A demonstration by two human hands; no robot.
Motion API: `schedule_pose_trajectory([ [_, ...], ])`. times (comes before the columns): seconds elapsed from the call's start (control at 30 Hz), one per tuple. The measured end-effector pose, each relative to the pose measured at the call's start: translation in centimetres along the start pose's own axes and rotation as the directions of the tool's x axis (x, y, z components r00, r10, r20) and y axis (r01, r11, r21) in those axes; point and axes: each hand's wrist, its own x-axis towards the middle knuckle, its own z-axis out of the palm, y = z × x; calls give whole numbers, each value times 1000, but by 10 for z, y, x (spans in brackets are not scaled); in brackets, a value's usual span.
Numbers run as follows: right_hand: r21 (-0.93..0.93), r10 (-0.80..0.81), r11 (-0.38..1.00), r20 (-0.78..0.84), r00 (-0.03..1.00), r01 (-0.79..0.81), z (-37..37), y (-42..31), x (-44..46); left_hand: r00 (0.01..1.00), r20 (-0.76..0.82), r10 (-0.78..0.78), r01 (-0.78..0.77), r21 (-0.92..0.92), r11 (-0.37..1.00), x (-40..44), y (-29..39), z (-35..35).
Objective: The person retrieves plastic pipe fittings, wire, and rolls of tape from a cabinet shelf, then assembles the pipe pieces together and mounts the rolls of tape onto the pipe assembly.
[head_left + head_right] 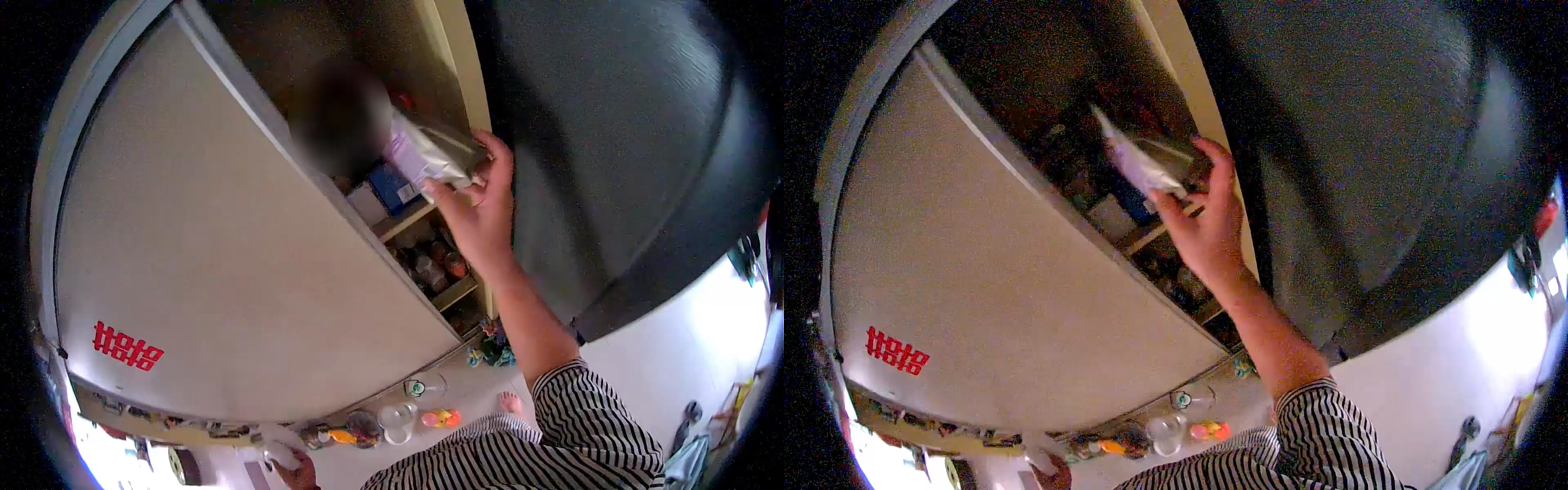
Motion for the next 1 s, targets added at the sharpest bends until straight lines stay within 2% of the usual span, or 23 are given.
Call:
schedule_pose_trajectory([
  [0.03,13,28,1000,21,999,-28,4,-9,7,910,-14,-414,308,-645,699,-7,40,19],
  [0.07,18,-13,1000,16,1000,13,8,-8,15,713,226,-664,295,-955,-9,-13,83,39],
  [0.1,-81,-112,990,50,992,116,14,-21,19,717,219,-662,278,-961,-18,-16,106,45],
  [0.13,-171,-181,966,92,979,194,25,-14,29,835,478,-273,428,-875,-226,-11,131,55],
  [0.17,-158,-177,969,100,979,191,37,-16,30,782,589,204,621,-709,-333,-12,151,59],
  [0.2,-158,-223,960,67,973,231,47,-17,31,789,582,196,612,-717,-333,-17,176,63],
  [0.23,-151,-237,958,53,970,243,54,-18,32,803,595,18,463,-604,-649,-24,202,63],
  [0.27,-144,-252,956,39,967,255,62,-20,34,758,635,-147,209,-451,-868,-30,217,62],
  [0.3,-156,-282,946,31,959,284,65,-25,36,763,627,-158,199,-460,-865,-37,204,53],
  [0.37,-110,-306,946,-11,952,304,64,-24,44,746,527,-406,100,-692,-715,-55,153,27],
  [0.4,-100,-305,948,-12,952,303,65,-21,47,751,519,-408,95,-696,-711,-62,133,15],
  [0.5,-85,-116,987,186,976,134,63,-20,49,723,394,-567,82,-865,-496,-87,73,-22],
  [0.57,-128,-161,973,228,960,194,77,-5,54,696,293,-656,84,-940,-331,-95,56,-35],
  [0.6,-168,-205,952,267,942,255,83,3,58,697,290,-656,83,-941,-328,-102,68,-34],
  [0.67,-144,-281,935,262,923,325,88,13,62,695,516,-500,57,-733,-677,-119,94,-31],
  [0.73,-117,-358,911,256,898,397,93,19,66,720,481,-500,94,-781,-617,-123,88,-37],
  [0.8,44,-173,985,381,908,169,101,19,69,744,445,-498,122,-823,-554,-130,67,-51],
  [0.83,49,-176,984,382,907,170,106,24,69,726,514,-457,13,-675,-738,-132,53,-59],
  [0.87,-97,-70,987,472,879,130,111,27,69,716,572,-400,-101,-482,-870,-131,57,-59],
  [0.9,-243,48,965,543,838,103,114,32,69,720,565,-403,-106,-484,-869,-134,62,-55],
  [0.93,-236,46,966,548,835,101,115,36,65,756,496,-427,-44,-613,-789,-138,65,-49],
  [0.97,-396,72,900,549,833,183,112,31,61,793,422,-438,9,-728,-686,-139,78,-40],
  [1.0,-537,93,801,546,833,263,105,24,58,797,412,-441,-2,-729,-685,-142,81,-35],
])
